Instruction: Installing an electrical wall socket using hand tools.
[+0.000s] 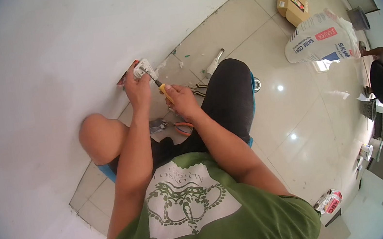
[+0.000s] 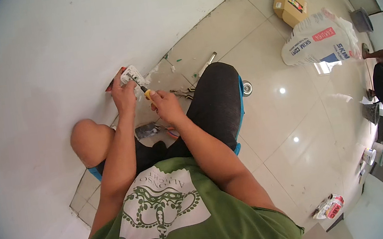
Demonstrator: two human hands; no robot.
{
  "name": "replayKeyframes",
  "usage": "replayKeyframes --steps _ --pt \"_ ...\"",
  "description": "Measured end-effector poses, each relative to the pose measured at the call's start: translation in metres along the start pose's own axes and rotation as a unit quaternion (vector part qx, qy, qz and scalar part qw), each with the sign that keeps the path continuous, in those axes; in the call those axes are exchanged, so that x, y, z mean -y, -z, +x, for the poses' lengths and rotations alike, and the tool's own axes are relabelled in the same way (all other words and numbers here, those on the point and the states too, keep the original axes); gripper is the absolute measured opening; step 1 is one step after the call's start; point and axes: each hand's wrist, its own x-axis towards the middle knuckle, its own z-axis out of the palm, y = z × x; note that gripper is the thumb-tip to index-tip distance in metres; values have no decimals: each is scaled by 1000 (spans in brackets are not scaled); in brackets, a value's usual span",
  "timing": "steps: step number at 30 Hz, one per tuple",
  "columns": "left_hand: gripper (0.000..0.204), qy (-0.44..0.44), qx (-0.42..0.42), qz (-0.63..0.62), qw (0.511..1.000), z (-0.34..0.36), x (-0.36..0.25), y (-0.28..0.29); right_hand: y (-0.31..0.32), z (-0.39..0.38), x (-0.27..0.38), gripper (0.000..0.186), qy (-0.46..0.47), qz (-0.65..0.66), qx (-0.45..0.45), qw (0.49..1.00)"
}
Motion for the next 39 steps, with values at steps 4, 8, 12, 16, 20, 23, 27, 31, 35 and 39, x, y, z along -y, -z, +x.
replayKeyframes --steps 4,8,12,16,20,23,27,31,35,39 --pt "59 12 -5 1 1000 0 1 2 12 -1 21 37 -152 165 92 970" --pt "58 -56 -13 -19 998 5 13 -2 0 -8 9 36 137 -183 -117 967" --pt "59 -8 -14 19 1000 1 10 -4 -1 -13 -3 35 232 -159 -180 943" --pt "60 -57 -30 20 998 6 21 -3 -3 -11 -4 36 86 170 -104 976" --pt "60 -62 -32 -21 997 8 24 -7 12 -20 17 55 -139 301 69 941" --pt "60 -57 -43 -23 997 7 22 -7 12 -21 14 44 -106 101 112 983" --pt "59 -20 -28 -30 999 2 15 -7 -19 -40 17 37 218 -382 -182 880" --pt "57 -42 -66 29 997 5 25 -9 -6 -15 -2 37 335 -361 -222 842" --pt "56 -28 -54 37 997 -3 11 -9 12 -17 9 37 -109 230 63 965" --pt "59 26 -38 55 997 -9 -7 -6 8 -17 12 34 -138 173 83 972"
